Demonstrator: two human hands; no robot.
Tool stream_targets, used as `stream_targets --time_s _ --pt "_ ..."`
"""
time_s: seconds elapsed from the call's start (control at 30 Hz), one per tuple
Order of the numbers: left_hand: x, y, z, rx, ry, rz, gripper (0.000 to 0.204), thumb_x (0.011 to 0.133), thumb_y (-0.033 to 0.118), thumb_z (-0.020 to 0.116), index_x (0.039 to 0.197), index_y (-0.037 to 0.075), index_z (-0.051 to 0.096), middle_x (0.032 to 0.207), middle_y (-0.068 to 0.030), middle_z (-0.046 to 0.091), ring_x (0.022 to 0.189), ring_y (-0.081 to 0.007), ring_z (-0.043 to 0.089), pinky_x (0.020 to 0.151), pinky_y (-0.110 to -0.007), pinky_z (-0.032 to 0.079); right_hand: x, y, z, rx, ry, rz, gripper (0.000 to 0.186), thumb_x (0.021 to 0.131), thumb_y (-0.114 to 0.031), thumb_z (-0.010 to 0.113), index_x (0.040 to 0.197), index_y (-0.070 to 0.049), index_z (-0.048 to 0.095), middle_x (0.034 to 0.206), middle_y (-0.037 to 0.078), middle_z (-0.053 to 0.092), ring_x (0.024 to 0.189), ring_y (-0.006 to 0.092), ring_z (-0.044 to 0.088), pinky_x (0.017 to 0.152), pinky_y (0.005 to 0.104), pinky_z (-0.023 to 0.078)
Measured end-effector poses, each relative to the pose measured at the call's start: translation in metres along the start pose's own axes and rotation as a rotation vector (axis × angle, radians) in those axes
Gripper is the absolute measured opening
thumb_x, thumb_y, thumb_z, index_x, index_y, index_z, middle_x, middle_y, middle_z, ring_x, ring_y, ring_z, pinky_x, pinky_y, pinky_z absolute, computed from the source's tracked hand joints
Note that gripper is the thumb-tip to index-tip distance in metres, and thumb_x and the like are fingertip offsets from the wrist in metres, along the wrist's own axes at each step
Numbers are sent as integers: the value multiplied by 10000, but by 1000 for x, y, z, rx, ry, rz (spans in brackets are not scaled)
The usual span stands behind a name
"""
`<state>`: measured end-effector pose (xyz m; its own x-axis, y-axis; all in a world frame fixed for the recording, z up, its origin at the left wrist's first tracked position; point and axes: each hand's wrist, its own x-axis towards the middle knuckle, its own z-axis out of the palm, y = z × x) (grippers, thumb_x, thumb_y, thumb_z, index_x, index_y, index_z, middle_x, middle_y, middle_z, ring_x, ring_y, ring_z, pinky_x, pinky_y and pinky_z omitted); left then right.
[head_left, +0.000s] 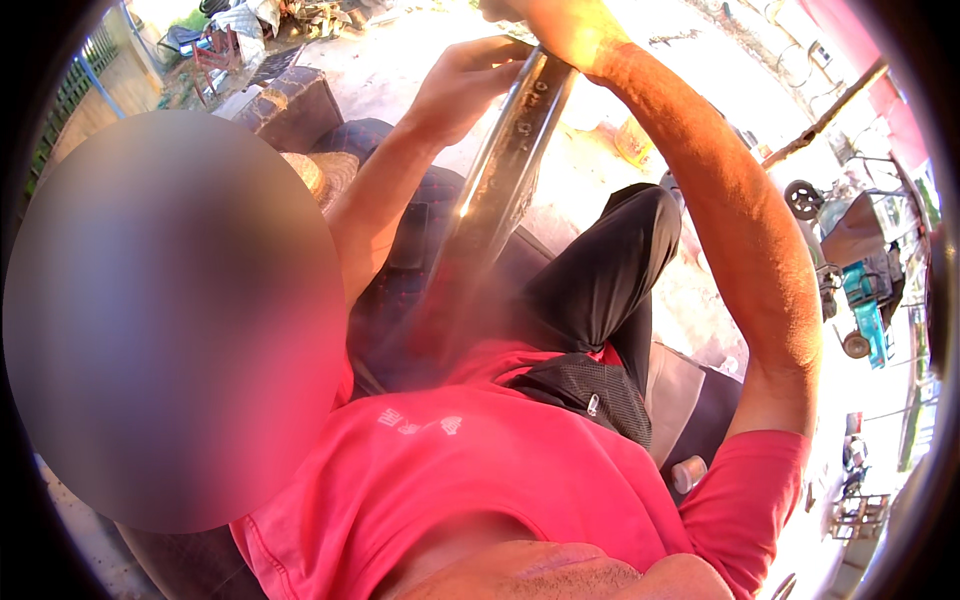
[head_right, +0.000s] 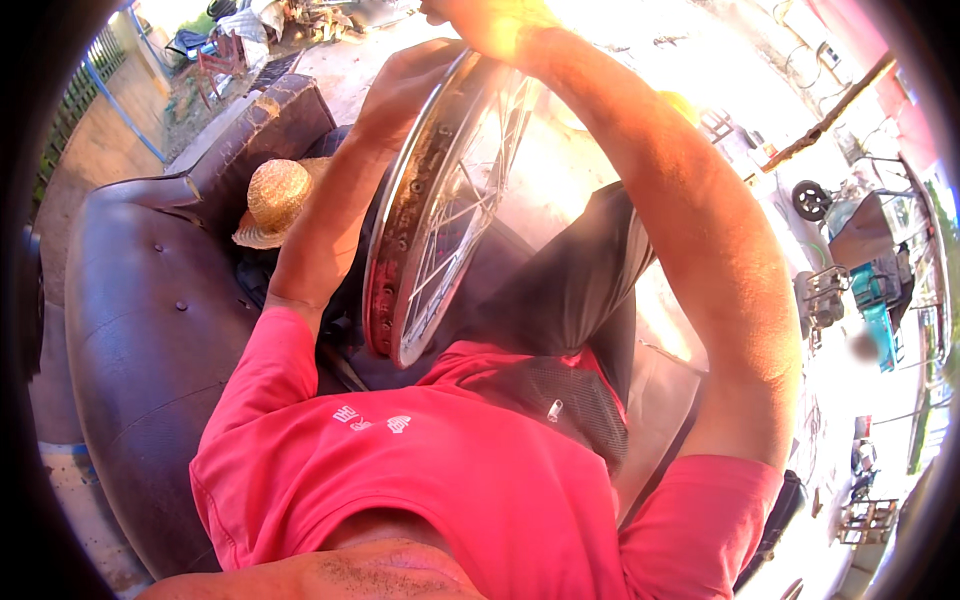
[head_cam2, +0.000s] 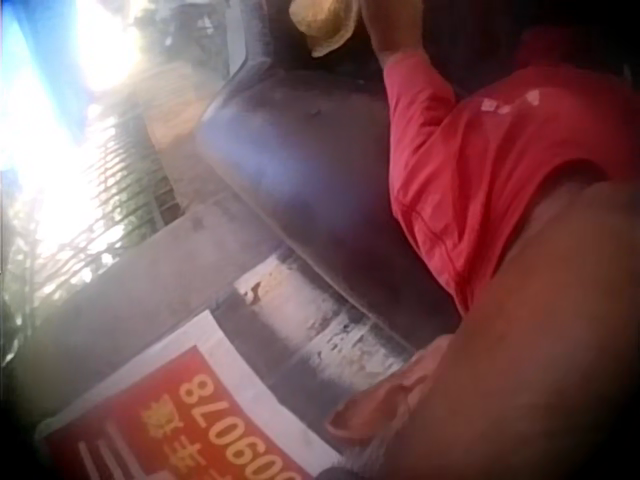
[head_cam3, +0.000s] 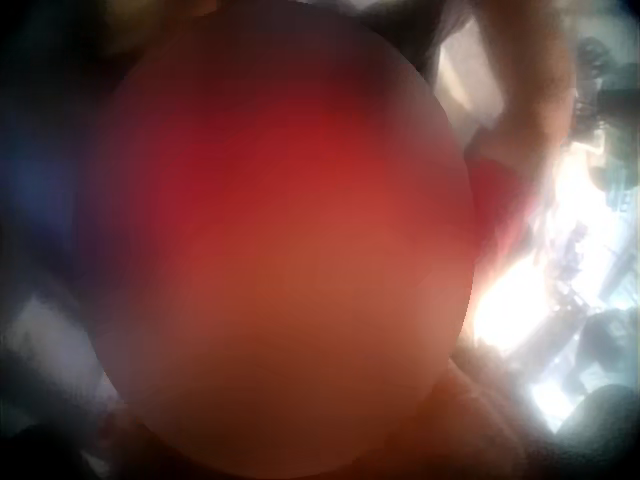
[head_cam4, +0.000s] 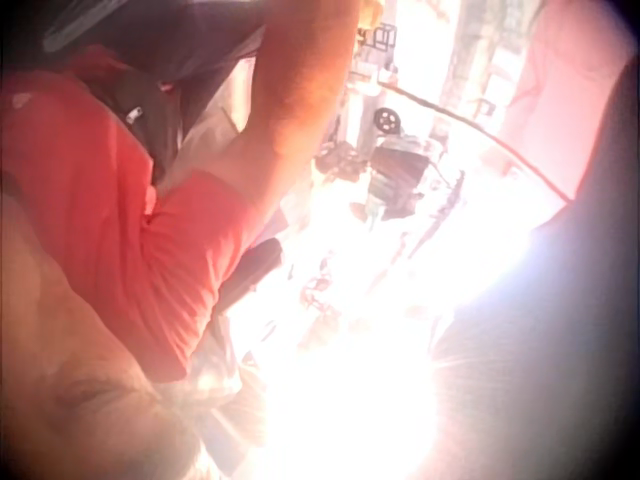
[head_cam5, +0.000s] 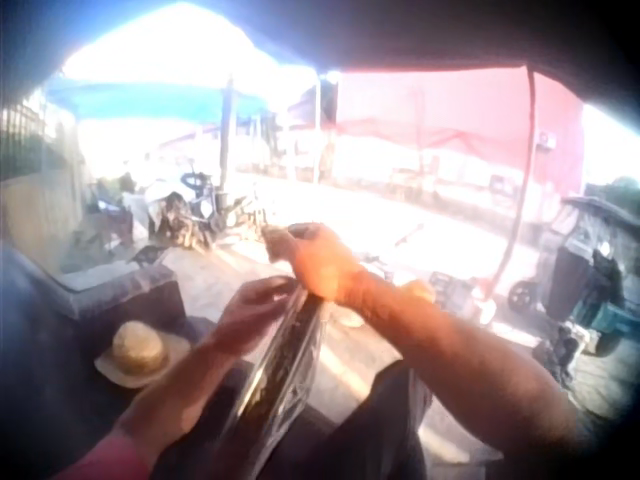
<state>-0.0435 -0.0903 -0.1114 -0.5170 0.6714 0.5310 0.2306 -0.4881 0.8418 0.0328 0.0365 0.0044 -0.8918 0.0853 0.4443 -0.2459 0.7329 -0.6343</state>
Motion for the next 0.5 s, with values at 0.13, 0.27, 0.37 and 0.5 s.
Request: stream_targets --time_s 0.13,0.27,0.37,0.5 --pt "7 -1 16 74 -4 0 271 963 181 698 1128 -34 707 911 -15 712 762 -76 624 654 -242 494 -1 14 -2 148 108 91 560 999 -427 541 1169 85 691 1152 202 728 1107 283 668 1028 367 463" --pt "6 -12 26 -44 -62 46 232 967 146 699 1084 -54 702 908 -22 713 797 -62 641 708 -244 520 -17 0 -8 170 80 44 538 1021 -389 526 1223 91 664 1180 207 719 1151 279 658 1057 367 452" --pt "8 -16 30 -59 -32 72 194 955 135 714 1024 -46 700 880 -13 705 764 -56 629 685 -243 514 -6 13 -6 160 116 111 545 1019 -391 536 1227 97 658 1177 220 717 1144 280 661 1050 365 458" --pt "8 -15 37 -104 5 104 156 936 116 737 953 -32 690 834 -2 684 736 -48 611 652 -239 497 -5 15 -6 177 123 100 552 1018 -399 537 1231 96 658 1177 218 717 1140 284 662 1047 366 459"
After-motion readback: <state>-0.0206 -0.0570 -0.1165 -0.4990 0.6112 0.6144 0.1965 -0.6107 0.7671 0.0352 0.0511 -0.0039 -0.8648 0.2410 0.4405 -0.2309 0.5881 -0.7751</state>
